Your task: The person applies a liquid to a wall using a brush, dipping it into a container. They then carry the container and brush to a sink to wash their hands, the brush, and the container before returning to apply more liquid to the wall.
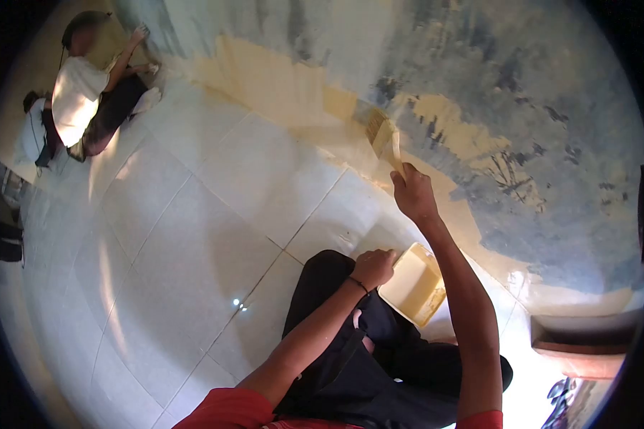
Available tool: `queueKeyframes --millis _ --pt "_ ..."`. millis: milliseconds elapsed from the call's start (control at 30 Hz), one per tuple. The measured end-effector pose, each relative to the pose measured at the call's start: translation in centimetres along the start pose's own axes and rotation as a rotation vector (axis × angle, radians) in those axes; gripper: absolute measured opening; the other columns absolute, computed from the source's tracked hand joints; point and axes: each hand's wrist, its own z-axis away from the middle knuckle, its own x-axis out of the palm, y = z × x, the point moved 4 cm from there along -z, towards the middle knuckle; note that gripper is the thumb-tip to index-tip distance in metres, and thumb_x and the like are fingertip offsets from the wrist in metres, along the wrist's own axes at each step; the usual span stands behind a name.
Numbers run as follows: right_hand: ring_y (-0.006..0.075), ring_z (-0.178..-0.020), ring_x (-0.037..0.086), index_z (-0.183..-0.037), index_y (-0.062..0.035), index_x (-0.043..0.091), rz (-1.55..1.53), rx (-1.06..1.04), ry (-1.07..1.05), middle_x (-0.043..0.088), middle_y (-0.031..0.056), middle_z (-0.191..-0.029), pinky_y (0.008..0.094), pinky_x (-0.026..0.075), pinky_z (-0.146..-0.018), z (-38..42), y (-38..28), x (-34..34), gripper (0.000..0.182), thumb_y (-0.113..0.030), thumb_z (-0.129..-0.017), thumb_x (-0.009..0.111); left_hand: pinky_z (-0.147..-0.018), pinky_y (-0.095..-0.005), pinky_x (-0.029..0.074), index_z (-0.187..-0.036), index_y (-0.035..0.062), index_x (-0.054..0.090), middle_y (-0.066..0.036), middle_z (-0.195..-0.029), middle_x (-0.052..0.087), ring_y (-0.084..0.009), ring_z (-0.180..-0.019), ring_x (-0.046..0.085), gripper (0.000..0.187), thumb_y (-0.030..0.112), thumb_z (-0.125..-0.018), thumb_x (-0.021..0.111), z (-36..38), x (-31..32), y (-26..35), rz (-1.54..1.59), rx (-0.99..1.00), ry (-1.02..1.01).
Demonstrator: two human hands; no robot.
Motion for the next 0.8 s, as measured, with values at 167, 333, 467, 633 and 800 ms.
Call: queueKeyframes --millis 167,333,467,633,800 --pt "0.0441 -0.075 0.058 -0.095 0.0022 0.055 0.008 0.061 0.047 0.059 0.0274 -0.076 0.0499 0.046 -0.066 5.4 3.6 -5.4 0.022 -0.017 -0.085 0.053 -0.078 -0.0444 0.048 -0.105 0.0117 0.061 -0.017 -0.093 0.065 -0.0315 -0.088 0.063 0.029 0.022 -0.083 0.045 0.1 -0.3 0.0 -0.020 -0.038 -0.062" --pt "0.0432 -0.073 0.058 -0.095 0.0006 0.056 0.018 0.226 0.026 0.059 0.0256 -0.074 0.0460 0.045 -0.061 11.7 8.4 -11.2 0.018 -0.014 -0.085 0.054 -0.079 -0.0436 0.047 -0.105 0.0104 0.061 -0.018 -0.094 0.065 -0.0330 -0.089 0.062 0.028 0.019 -0.084 0.045 0.5 -0.6 -0.1 -0.026 -0.083 -0.073" --pt "0.0386 -0.068 0.060 -0.095 0.0008 0.056 0.038 0.310 0.063 0.059 0.0219 -0.072 0.0424 0.045 -0.059 17.4 11.8 -15.9 0.018 -0.015 -0.087 0.053 -0.078 -0.0436 0.048 -0.102 0.0103 0.062 -0.016 -0.093 0.065 -0.0325 -0.088 0.062 0.026 0.017 -0.082 0.047 0.4 -0.2 -0.2 -0.050 -0.058 -0.052" --pt "0.0276 -0.059 0.057 -0.092 0.0010 0.056 0.070 0.476 0.113 0.057 0.0160 -0.065 0.0375 0.043 -0.056 24.2 16.1 -21.2 0.019 -0.017 -0.089 0.051 -0.079 -0.0422 0.048 -0.104 0.0106 0.063 -0.016 -0.094 0.065 -0.0319 -0.090 0.062 0.030 0.016 -0.078 0.049 0.5 -0.6 0.3 -0.047 -0.066 -0.067" --pt "0.0262 -0.058 0.057 -0.091 0.0023 0.056 0.162 0.603 0.202 0.057 0.0157 -0.063 0.0366 0.043 -0.055 30.1 19.8 -25.6 0.020 -0.016 -0.088 0.050 -0.080 -0.0426 0.048 -0.106 0.0123 0.063 -0.016 -0.095 0.065 -0.0324 -0.090 0.062 0.031 0.016 -0.078 0.049 0.6 -0.7 0.6 -0.081 -0.087 -0.076"
